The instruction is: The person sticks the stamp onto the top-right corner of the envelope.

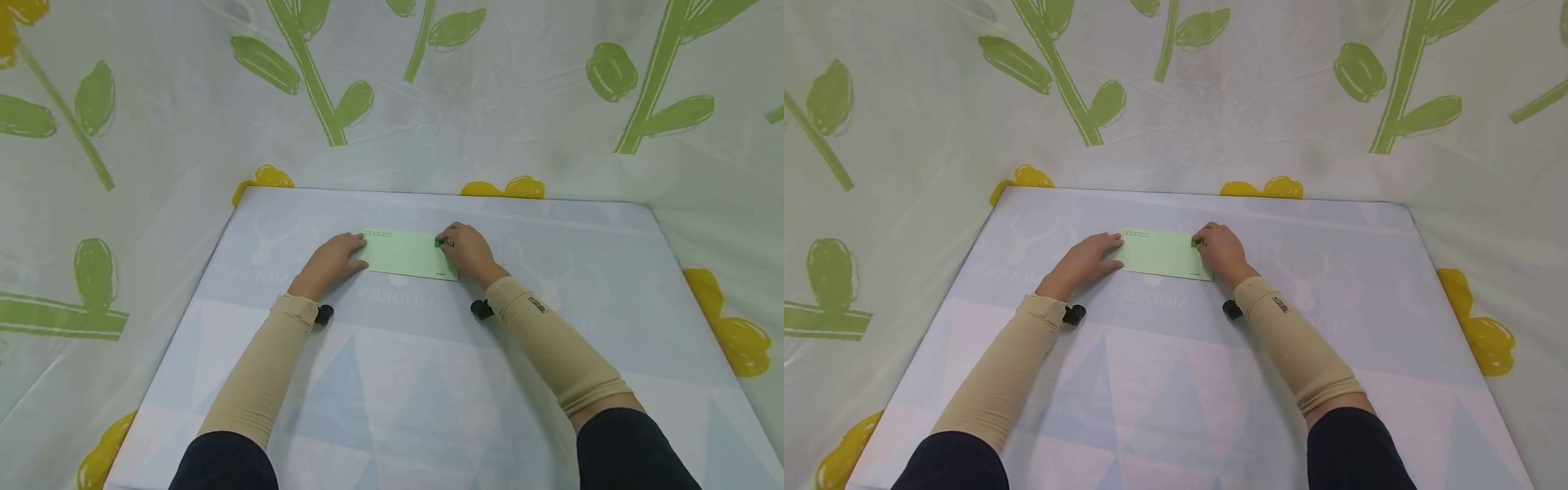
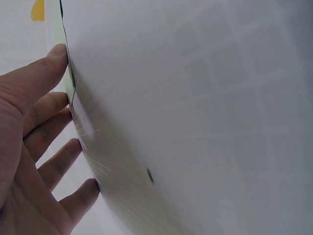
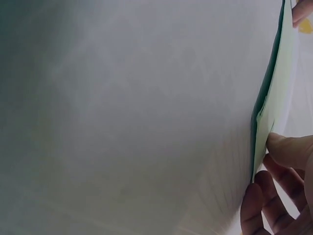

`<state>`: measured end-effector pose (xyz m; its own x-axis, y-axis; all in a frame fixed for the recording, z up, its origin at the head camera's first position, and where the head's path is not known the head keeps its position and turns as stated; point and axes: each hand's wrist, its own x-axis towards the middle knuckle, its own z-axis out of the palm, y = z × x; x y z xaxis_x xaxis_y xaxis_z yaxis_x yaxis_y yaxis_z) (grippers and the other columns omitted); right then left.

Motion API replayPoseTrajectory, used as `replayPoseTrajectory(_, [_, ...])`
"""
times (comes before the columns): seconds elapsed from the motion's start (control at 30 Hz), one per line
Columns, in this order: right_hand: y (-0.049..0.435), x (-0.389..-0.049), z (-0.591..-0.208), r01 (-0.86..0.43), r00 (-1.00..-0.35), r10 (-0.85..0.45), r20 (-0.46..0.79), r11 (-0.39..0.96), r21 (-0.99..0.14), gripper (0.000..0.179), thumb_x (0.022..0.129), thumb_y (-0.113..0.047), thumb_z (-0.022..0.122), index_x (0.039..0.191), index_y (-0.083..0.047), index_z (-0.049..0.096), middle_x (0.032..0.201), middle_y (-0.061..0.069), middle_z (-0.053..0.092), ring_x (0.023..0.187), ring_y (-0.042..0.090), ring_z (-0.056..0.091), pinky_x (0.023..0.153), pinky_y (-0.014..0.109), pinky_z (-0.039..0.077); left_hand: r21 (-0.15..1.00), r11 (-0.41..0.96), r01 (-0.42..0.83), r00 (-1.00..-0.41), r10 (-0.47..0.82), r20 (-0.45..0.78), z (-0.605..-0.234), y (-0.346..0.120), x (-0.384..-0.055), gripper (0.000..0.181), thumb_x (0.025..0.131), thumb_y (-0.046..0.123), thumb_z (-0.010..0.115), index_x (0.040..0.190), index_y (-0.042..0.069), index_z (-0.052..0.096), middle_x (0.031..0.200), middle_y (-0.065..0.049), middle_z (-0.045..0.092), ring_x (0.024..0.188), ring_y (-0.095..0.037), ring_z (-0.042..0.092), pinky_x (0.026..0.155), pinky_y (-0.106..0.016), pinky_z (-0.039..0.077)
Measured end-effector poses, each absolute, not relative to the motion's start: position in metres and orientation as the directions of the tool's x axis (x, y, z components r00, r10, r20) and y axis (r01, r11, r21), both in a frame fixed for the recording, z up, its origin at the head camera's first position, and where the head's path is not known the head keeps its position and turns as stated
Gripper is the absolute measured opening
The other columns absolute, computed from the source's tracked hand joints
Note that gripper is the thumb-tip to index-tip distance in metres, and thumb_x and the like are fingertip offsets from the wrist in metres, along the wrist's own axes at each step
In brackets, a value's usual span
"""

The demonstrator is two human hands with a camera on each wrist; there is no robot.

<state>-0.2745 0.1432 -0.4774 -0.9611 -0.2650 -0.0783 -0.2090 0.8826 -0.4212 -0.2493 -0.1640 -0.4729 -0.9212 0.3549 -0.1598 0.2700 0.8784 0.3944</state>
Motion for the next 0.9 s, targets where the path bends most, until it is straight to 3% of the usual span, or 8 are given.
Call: replayPoseTrajectory(0.9, [0.1451,-0.2747,-0.4752,-0.179,-0.968,-0.242,-0.069,0.857,-0.483,0.027,0.098,-0.013,0.067,0.123,-0.005,0.073,0.127,0.011,0.063,0.121,0.030,0.058,0.107,0.046,0.049,0.396,0.878,0.267,-0.923,0.351,-0.158,-0.4740,-0.1639,-0.2498,0.063,0.096,0.031,0.073,0.150,0.007,0.051,0.160,-0.003,0.041,0.151,-0.028,0.031,0.125,-0.044,0.026])
